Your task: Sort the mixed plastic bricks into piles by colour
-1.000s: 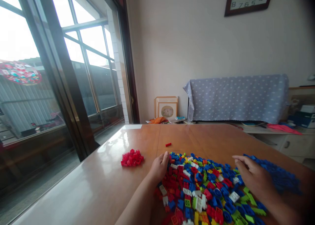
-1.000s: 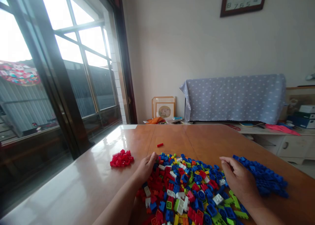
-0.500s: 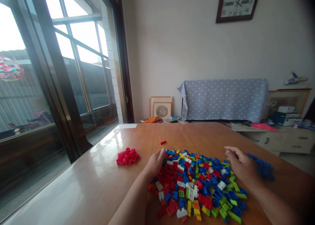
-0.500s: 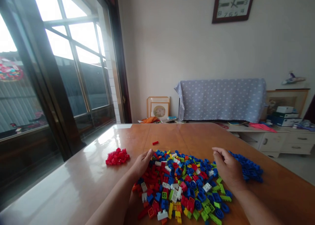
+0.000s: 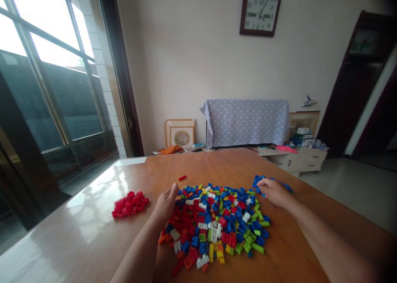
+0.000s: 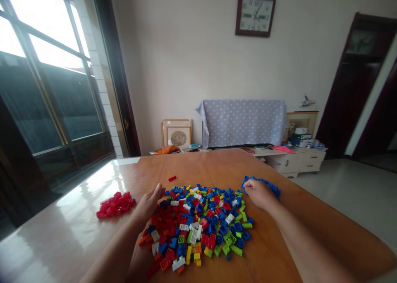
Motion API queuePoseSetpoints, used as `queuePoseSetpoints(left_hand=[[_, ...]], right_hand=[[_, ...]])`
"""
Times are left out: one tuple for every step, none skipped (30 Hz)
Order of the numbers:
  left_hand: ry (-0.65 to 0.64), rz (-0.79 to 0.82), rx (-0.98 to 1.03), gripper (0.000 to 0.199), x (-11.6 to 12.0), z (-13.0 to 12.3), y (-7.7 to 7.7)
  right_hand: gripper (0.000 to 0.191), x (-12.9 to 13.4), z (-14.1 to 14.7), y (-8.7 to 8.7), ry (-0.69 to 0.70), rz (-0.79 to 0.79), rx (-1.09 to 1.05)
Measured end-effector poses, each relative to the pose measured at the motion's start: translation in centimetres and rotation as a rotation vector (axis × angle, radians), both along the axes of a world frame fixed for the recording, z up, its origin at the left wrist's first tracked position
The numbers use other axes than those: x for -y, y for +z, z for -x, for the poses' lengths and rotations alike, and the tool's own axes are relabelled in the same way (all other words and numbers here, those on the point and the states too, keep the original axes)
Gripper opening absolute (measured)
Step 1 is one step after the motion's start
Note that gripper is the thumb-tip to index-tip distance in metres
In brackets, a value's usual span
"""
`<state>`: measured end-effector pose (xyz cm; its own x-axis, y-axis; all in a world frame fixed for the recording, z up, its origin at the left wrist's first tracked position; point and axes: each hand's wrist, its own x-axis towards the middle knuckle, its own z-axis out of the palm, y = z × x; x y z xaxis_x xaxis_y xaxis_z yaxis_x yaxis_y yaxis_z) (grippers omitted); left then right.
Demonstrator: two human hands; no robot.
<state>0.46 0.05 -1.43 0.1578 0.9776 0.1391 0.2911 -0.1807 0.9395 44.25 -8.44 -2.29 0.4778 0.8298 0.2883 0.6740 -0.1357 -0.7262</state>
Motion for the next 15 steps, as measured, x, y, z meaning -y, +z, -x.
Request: queuePoseSetpoints(left_hand=[[0.002,-0.015,-0.021,0.07,0.1,0.0,0.1],[0.004,-0.03,-0.045,0.068,0.1,0.0,0.2],[0.008,-0.044,-0.067,0.067,0.2,0.0,0.3],[0.014,-0.055,-0.085,0.066,0.3,0.0,0.5],[0.021,-0.066,-0.098,0.065,0.4,0.0,0.6],[0.027,-0.073,-0.109,0.064,0.4,0.0,0.7],[0.03,-0.079,-0.119,0.063,0.5,0.0,0.7],[0.033,-0.084,-0.131,0.063,0.5,0.0,0.7],[0.035,-0.088,-0.142,0.062,0.5,0.0,0.7],[0.039,-0.091,-0.156,0.062,0.4,0.0,0.6],[0.043,-0.095,-0.171,0.062,0.4,0.0,0.5],[0.047,-0.099,-0.188,0.061,0.3,0.0,0.3],[0.048,-0.101,-0.206,0.06,0.3,0.0,0.2],[0.044,-0.1,-0.223,0.059,0.2,0.0,0.1],[0.036,-0.094,-0.235,0.057,0.2,-0.1,-0.1]], right_hand=[[0.015,0.1,-0.1,-0.3,0.032,0.022,0.023],[0.014,0.2,-0.1,-0.6,0.078,0.052,0.042],[0.014,0.3,-0.1,-0.9,0.12,0.081,0.061],[0.014,0.4,-0.1,-1.1,0.146,0.099,0.075],[0.015,0.5,0.0,-1.4,0.168,0.114,0.085],[0.015,0.5,0.2,-1.7,0.186,0.127,0.091],[0.015,0.6,0.4,-1.9,0.2,0.137,0.095],[0.015,0.6,0.6,-2.2,0.211,0.145,0.097],[0.015,0.7,0.8,-2.4,0.219,0.15,0.097],[0.014,0.7,0.9,-2.6,0.225,0.153,0.096],[0.014,0.7,1.1,-2.8,0.23,0.154,0.094],[0.014,0.7,1.2,-3.0,0.235,0.154,0.091],[0.014,0.7,1.3,-3.1,0.242,0.153,0.09],[0.013,0.7,1.4,-3.1,0.248,0.151,0.09],[0.013,0.6,1.5,-3.2,0.253,0.148,0.093]])
